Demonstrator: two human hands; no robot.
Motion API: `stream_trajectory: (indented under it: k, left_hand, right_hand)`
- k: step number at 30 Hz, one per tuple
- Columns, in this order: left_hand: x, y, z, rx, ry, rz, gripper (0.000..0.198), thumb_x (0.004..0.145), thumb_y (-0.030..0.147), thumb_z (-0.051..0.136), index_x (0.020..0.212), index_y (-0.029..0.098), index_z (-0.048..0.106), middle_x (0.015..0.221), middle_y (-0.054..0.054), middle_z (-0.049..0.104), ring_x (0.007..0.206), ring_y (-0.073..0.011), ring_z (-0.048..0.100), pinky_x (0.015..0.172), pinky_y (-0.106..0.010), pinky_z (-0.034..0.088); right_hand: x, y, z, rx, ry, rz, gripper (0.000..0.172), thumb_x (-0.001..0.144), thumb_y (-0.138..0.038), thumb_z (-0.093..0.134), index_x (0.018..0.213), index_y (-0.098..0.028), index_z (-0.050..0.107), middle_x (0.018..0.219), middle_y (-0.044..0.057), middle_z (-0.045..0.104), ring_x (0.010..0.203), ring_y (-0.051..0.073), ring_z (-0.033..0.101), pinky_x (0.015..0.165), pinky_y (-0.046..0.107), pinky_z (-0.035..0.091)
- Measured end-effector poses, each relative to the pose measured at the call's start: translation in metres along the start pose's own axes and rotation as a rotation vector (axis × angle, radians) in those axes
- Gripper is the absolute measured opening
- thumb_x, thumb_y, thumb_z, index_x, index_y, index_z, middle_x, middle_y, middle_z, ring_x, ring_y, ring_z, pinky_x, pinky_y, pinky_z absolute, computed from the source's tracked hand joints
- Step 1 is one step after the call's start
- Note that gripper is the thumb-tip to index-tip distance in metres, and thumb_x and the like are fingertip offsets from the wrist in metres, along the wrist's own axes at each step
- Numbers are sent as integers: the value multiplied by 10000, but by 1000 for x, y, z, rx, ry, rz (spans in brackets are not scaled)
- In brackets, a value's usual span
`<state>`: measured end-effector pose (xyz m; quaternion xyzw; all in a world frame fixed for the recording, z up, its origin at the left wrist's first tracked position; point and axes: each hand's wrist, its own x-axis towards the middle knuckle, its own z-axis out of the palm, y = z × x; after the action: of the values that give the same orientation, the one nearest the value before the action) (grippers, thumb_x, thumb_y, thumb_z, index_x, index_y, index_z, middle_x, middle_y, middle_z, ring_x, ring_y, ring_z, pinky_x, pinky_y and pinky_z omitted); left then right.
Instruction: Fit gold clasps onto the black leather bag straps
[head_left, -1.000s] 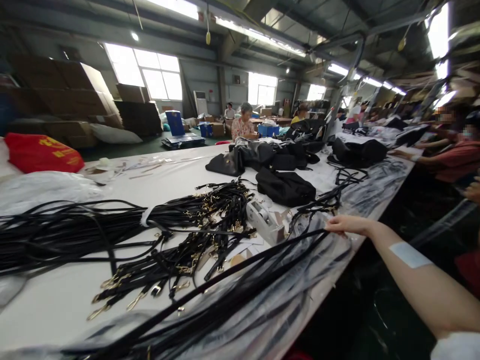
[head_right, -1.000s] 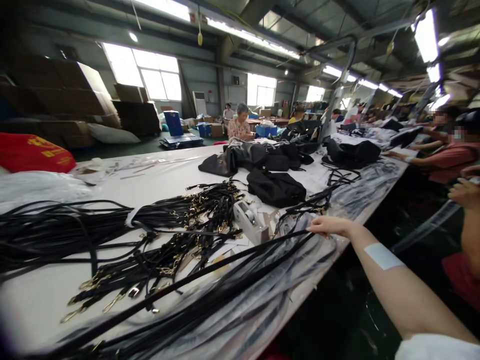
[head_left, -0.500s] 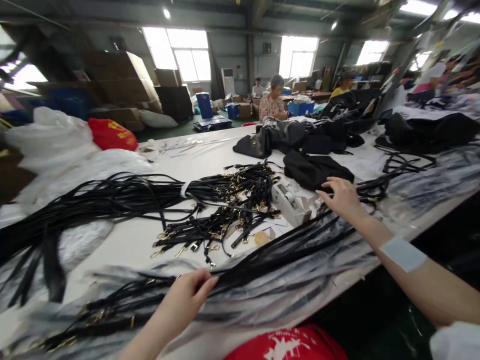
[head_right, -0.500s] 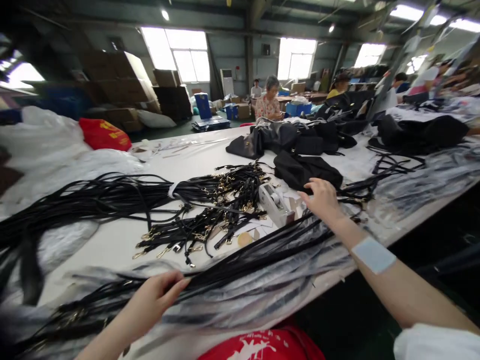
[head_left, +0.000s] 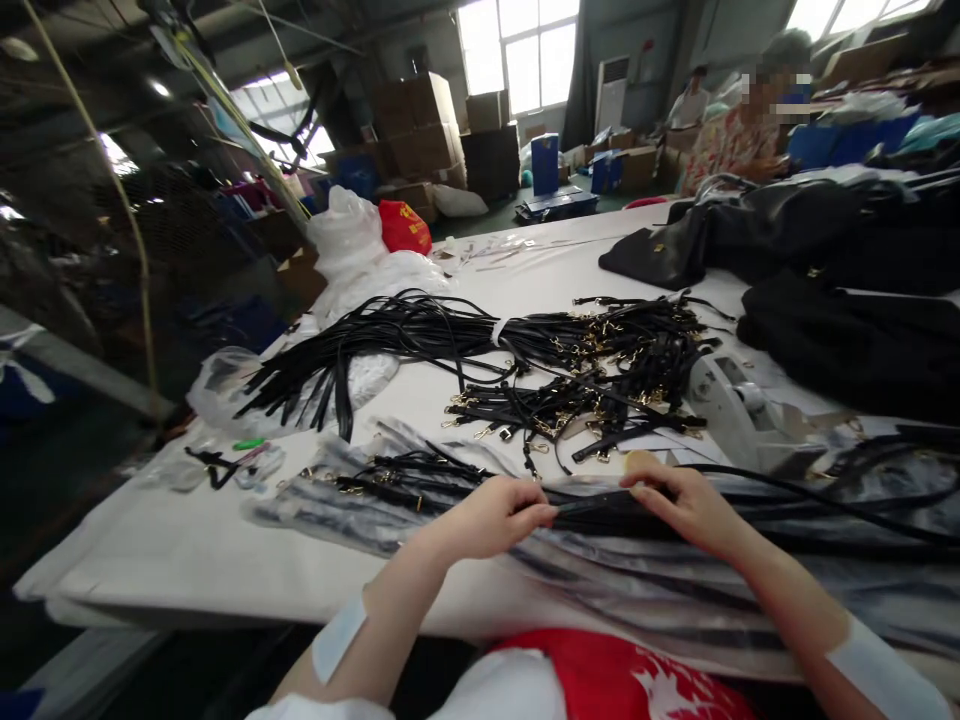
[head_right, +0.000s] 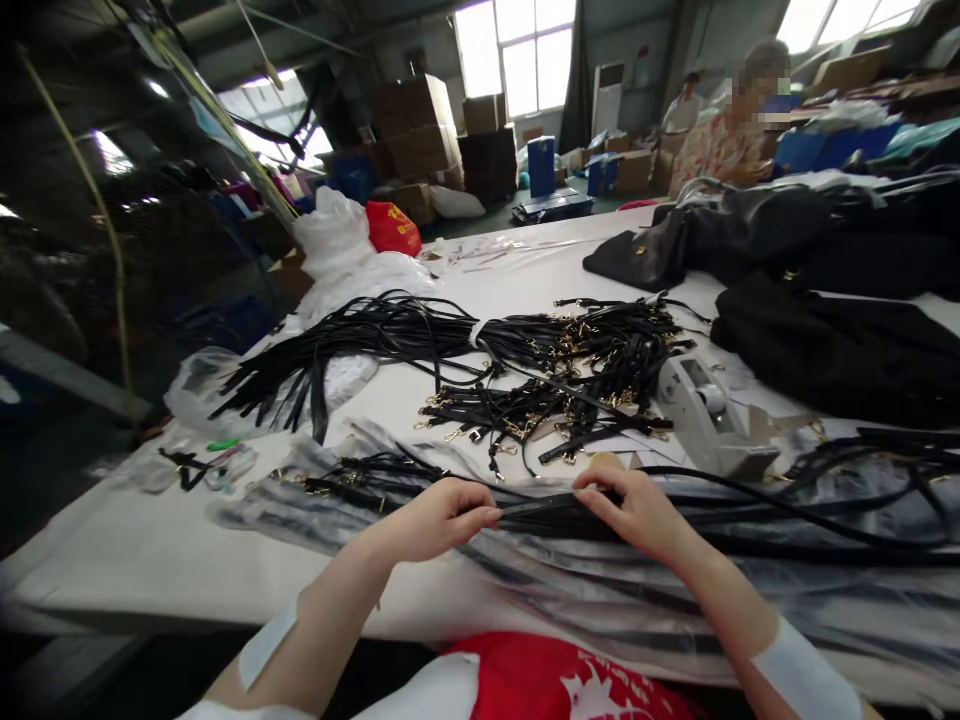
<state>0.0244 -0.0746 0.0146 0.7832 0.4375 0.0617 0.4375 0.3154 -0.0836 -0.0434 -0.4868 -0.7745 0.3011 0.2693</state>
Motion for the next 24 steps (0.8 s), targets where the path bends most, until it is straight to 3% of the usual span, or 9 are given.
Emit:
stream_trajectory:
  k: [3,6,9,11,13,17,21,24]
  left_hand:
    - [-11,-18,0,-51,27,-69,277,890,365,538,737,152,629,600,47,476,553,-91,382,499,-210,288]
    - [-5,-19,15,-51,20,-65,271,883,367,544,769,150,660,611,40,520,567,-98,417,505,-213,306]
    - [9,-17,17,-15,-46,-5,404,956,422,430,829,151,701,637,19,601,568,-108,495,529,-213,371]
    - [21,-23,5,96,5,-60,500,1009,434,297,915,169,710,685,4,658,584,-116,566,561,-214,425]
    - [36,-37,-16,246,139,-164,487,1023,407,271,989,178,699,795,-27,704,693,-145,637,640,-234,474]
    - [73,-75,-46,433,273,-283,247,940,325,541,1052,154,681,1090,-116,687,1013,-230,638,883,-332,489]
    - [102,-93,-37,535,271,-347,301,912,362,633,1114,139,633,1144,-96,651,1026,-224,634,908,-432,520]
    - [109,-93,-25,573,304,-343,268,934,369,605,1073,144,646,1079,-76,674,966,-201,653,872,-409,541]
  right_hand:
    - [9,-2,0,-39,-7,-15,313,954,-414,499,876,-183,697,843,52,728,775,200,658,713,299,487]
    - [15,-30,22,-77,-135,-90,252,923,-393,560,917,-194,713,835,54,738,755,202,656,684,295,471]
    - [14,-56,40,-83,-209,-195,167,870,-347,638,890,-206,725,805,47,739,742,204,659,694,300,472]
    - [8,-61,38,-47,-177,-219,152,864,-336,649,837,-203,717,764,39,724,715,193,653,678,291,477]
    - [-1,-56,27,5,-109,-216,190,881,-349,631,789,-198,702,736,41,706,695,185,649,641,274,484]
    - [-18,-46,3,97,21,-210,243,895,-359,601,731,-198,679,772,67,716,751,211,677,614,262,510]
    - [-26,-50,-1,121,80,-204,243,881,-363,616,707,-200,666,730,63,705,758,228,688,613,262,530]
    - [-28,-51,2,104,97,-192,231,880,-344,616,707,-200,666,733,64,709,770,230,698,619,255,539]
